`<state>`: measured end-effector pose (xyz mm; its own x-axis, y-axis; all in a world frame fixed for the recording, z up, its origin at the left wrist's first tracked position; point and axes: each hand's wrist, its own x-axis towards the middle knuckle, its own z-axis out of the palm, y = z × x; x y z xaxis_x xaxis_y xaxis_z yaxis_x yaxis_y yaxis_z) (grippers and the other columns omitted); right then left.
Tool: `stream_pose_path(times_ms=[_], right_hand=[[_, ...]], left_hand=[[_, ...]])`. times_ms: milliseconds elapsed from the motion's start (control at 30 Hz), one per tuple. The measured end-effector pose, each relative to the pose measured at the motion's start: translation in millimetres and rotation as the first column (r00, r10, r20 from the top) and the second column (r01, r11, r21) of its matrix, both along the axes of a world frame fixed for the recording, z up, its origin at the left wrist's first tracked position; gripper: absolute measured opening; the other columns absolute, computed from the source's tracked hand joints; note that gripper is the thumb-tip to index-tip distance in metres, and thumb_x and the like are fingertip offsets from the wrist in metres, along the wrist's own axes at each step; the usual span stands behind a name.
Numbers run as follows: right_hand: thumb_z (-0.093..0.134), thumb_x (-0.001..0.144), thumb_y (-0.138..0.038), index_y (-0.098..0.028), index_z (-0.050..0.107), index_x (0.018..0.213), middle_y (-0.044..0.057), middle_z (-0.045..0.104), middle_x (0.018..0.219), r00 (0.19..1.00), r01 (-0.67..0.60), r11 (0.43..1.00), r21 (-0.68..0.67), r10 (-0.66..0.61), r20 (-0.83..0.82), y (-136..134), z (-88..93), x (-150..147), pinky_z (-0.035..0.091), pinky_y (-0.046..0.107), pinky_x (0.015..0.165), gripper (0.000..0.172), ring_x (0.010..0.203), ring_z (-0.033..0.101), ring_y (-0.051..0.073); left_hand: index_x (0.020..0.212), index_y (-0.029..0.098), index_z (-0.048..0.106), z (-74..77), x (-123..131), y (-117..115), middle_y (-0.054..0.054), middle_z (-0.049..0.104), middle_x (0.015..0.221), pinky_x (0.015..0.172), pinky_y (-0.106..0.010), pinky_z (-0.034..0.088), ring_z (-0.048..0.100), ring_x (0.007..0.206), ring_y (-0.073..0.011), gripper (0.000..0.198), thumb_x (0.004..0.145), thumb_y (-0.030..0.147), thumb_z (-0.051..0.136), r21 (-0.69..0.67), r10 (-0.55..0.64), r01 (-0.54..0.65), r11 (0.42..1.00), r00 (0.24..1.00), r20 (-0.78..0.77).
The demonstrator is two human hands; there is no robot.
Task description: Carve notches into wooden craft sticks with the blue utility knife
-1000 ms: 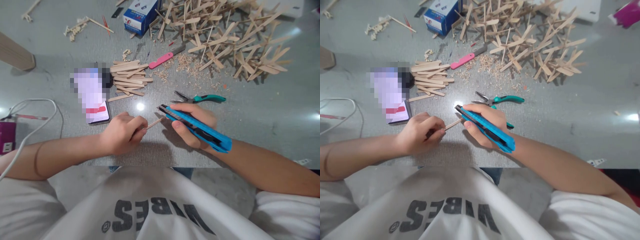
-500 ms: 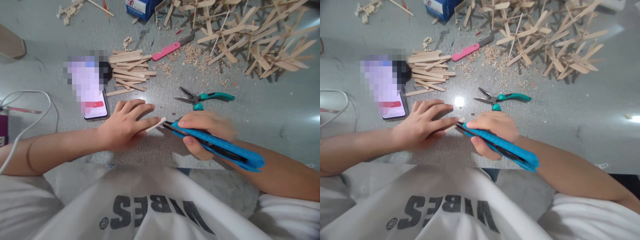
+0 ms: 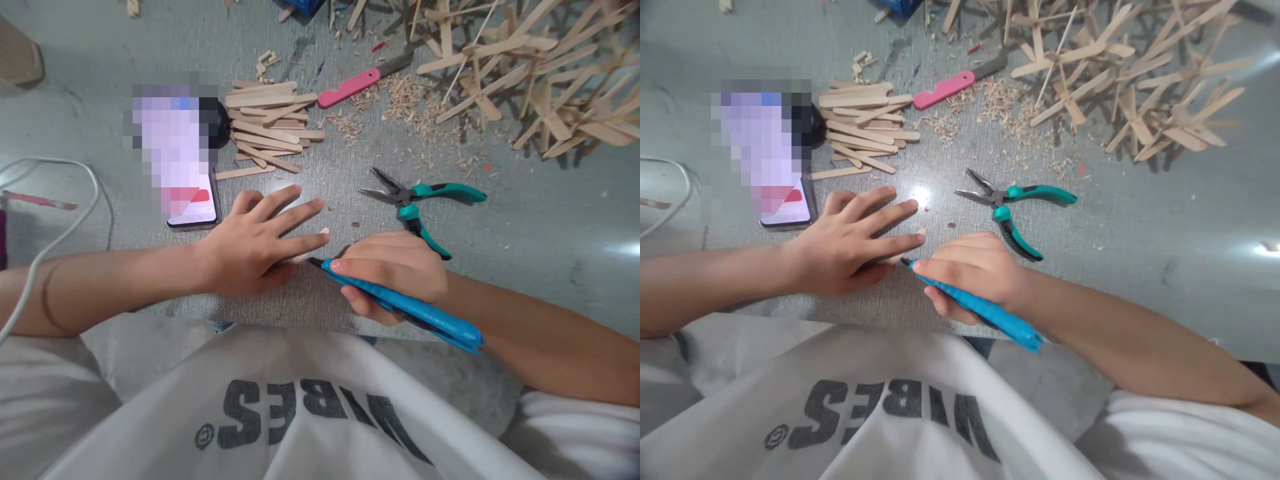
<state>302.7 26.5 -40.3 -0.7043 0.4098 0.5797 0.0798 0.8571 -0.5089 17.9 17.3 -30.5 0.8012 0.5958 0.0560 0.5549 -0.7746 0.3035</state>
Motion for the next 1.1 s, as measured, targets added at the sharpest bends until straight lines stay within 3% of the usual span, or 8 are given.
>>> stream_pose_path(times_ms=[200,333,1100], right_hand=[[0.065,0.099,-0.022,-0.019,0.065,0.125,0.005,0.08,0.088,0.998,0.027,1.0,-0.006,-0.026,0.064,0.0,2.2,0.0,0.063,0.03,0.065,0.027,0.07,0.076,0.018],[0.064,0.099,-0.019,-0.019,0.065,0.127,0.006,0.079,0.088,0.999,0.016,0.999,-0.033,-0.015,0.04,-0.5,0.4,-1.2,0.065,0.031,0.068,0.028,0.073,0.076,0.019],[0.065,0.101,-0.019,-0.018,0.062,0.127,0.005,0.08,0.092,0.995,-0.001,0.999,0.043,-0.003,0.099,0.6,-0.7,-4.0,0.061,0.031,0.072,0.026,0.077,0.075,0.018]], left_hand=[[0.155,0.027,0.054,-1.9,-0.2,-0.4,-0.017,0.046,0.175,0.11,-0.059,0.039,0.04,0.16,-0.0461,0.053,0.106,0.047,0.062,0.021,0.023,-0.023,1.0,1.0,-0.002],[0.152,0.02,0.056,-3.3,-0.1,1.1,-0.018,0.053,0.169,0.11,-0.058,0.039,0.045,0.158,-0.0443,0.05,0.109,0.047,0.057,0.018,0.007,-0.008,1.0,0.999,0.052],[0.153,0.016,0.058,-1.6,1.3,1.0,-0.019,0.056,0.168,0.106,-0.057,0.039,0.05,0.156,-0.0406,0.054,0.109,0.047,0.059,0.044,-0.007,0.006,0.999,1.0,0.027]])
